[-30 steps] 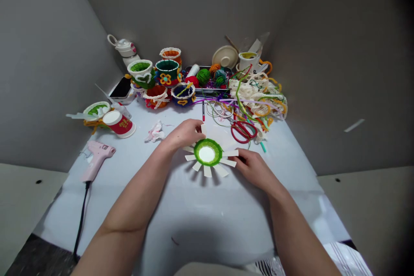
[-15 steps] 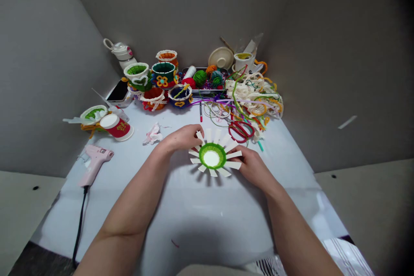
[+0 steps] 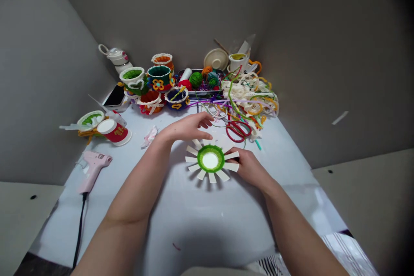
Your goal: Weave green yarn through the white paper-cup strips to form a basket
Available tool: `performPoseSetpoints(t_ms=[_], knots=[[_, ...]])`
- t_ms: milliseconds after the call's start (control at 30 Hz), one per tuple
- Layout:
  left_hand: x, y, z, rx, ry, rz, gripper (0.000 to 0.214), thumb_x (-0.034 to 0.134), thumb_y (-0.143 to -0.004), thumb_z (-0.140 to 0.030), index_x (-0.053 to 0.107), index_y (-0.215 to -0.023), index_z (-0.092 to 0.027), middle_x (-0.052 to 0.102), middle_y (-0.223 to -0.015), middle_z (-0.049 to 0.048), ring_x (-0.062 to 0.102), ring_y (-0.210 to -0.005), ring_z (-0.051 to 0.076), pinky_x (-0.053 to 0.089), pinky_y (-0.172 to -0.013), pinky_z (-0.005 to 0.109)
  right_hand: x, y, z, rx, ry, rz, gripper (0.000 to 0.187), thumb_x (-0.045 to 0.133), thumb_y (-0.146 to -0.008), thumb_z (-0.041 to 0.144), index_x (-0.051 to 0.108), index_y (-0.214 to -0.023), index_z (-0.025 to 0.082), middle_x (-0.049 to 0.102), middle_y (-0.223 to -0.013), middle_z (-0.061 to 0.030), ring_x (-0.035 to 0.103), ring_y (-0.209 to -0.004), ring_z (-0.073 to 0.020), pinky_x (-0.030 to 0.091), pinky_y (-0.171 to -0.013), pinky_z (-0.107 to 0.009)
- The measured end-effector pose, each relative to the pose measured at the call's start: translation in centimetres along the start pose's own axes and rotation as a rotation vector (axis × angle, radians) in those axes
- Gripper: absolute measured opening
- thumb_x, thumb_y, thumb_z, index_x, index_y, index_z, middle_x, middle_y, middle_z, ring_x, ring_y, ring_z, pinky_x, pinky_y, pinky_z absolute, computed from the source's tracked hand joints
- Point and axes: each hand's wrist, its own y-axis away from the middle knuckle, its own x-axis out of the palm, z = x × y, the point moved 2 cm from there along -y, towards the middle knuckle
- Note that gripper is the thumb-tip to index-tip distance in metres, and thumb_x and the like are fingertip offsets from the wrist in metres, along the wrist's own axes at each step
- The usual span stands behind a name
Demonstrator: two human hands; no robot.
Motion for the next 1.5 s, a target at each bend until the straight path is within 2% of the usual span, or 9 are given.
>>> performPoseSetpoints(t_ms=[100,200,367,533,767,1000,1167,1300,1500], knots=[[0.4,-3.1,-0.3,0.031,0.038,0.221,0.05,0.071,-0.067,-0.035,0.059,-0.111,-0.014,0.066,-0.11,0.0108,0.062,-0.097,0.017,0.047,-0.085,0.028,0.1,0.0,-0.1,-0.015,0.009,-0.006,0.01,0.058,-0.078,0.019,0.066,-0.083,0.017,0.072,-0.082,-0.0045,0.065,-0.073,-0.0179,0.045,-0.066,-0.025],[1.2,-5.5,-0.3,0.032,0.01,0.458,0.041,0.071,-0.067,-0.035,0.065,-0.102,-0.015,0.071,-0.095,0.0057,0.064,-0.087,0.016,0.047,-0.074,0.024,0.1,0.0,0.0,-0.024,0.013,-0.008,0.01,0.058,-0.078,0.018,0.067,-0.083,0.017,0.071,-0.08,-0.0044,0.065,-0.072,-0.0181,0.045,-0.066,-0.024],[2.5,-6.4,0.4,0.037,-0.084,0.6,0.026,0.069,-0.07,-0.037,0.07,-0.084,-0.016,0.07,-0.077,0.0012,0.062,-0.069,0.013,0.043,-0.06,0.02,-0.1,-0.1,0.2,-0.01,0.002,0.001,0.011,0.056,-0.077,0.015,0.066,-0.082,0.017,0.071,-0.081,-0.0041,0.064,-0.073,-0.0184,0.044,-0.065,-0.024],[2.6,-5.5,1.9,-0.033,-0.008,0.553,0.024,0.066,-0.072,-0.038,0.071,-0.08,-0.016,0.07,-0.075,0.0014,0.062,-0.068,0.013,0.045,-0.061,0.02,-0.4,-0.2,0.3,-0.018,0.0,0.01,0.015,0.05,-0.081,0.015,0.065,-0.082,0.018,0.07,-0.08,-0.0034,0.061,-0.071,-0.0174,0.044,-0.066,-0.025],[2.2,-5.4,3.1,-0.101,0.009,0.508,0.024,0.066,-0.071,-0.037,0.07,-0.079,-0.015,0.07,-0.075,0.0029,0.065,-0.067,0.014,0.046,-0.057,0.02,-1.9,-0.2,-0.3,0.064,0.08,-0.082,0.019,0.049,-0.087,0.03,0.062,-0.079,0.019,0.065,-0.075,-0.0022,0.055,-0.067,-0.0156,0.041,-0.063,-0.025],[2.1,-5.2,2.7,-0.132,-0.001,0.517,0.022,0.065,-0.071,-0.037,0.068,-0.075,-0.015,0.068,-0.072,0.0016,0.064,-0.064,0.013,0.046,-0.055,0.019,-2.9,0.1,-0.4,0.194,-0.144,-0.226,0.028,0.056,-0.083,0.043,0.06,-0.075,0.016,0.053,-0.062,0.0005,0.045,-0.056,-0.0113,0.036,-0.052,-0.022],[2.2,-5.1,2.2,-0.113,-0.057,0.512,0.018,0.065,-0.069,-0.032,0.069,-0.074,-0.015,0.068,-0.067,0.0007,0.062,-0.062,0.012,0.043,-0.054,0.018,-2.7,0.1,-0.7,0.219,-0.274,-0.311,0.029,0.061,-0.08,0.045,0.059,-0.075,0.017,0.052,-0.064,0.001,0.043,-0.056,-0.0104,0.034,-0.05,-0.022],[2.4,-5.0,1.9,-0.125,-0.06,0.521,0.017,0.064,-0.069,-0.032,0.067,-0.072,-0.015,0.068,-0.068,0.0013,0.063,-0.062,0.013,0.045,-0.055,0.02,-2.5,0.2,-0.4,0.172,-0.311,-0.346,0.026,0.063,-0.08,0.043,0.06,-0.076,0.017,0.054,-0.066,0.0005,0.046,-0.059,-0.0111,0.037,-0.054,-0.023],[1.9,-5.1,2.1,-0.132,-0.08,0.449,0.017,0.063,-0.069,-0.032,0.066,-0.071,-0.015,0.066,-0.067,0.0014,0.064,-0.063,0.014,0.044,-0.054,0.02,-2.5,0.3,0.0,0.085,-0.229,-0.264,0.022,0.062,-0.081,0.039,0.061,-0.078,0.017,0.058,-0.072,-0.0015,0.05,-0.065,-0.0132,0.04,-0.06,-0.025]])
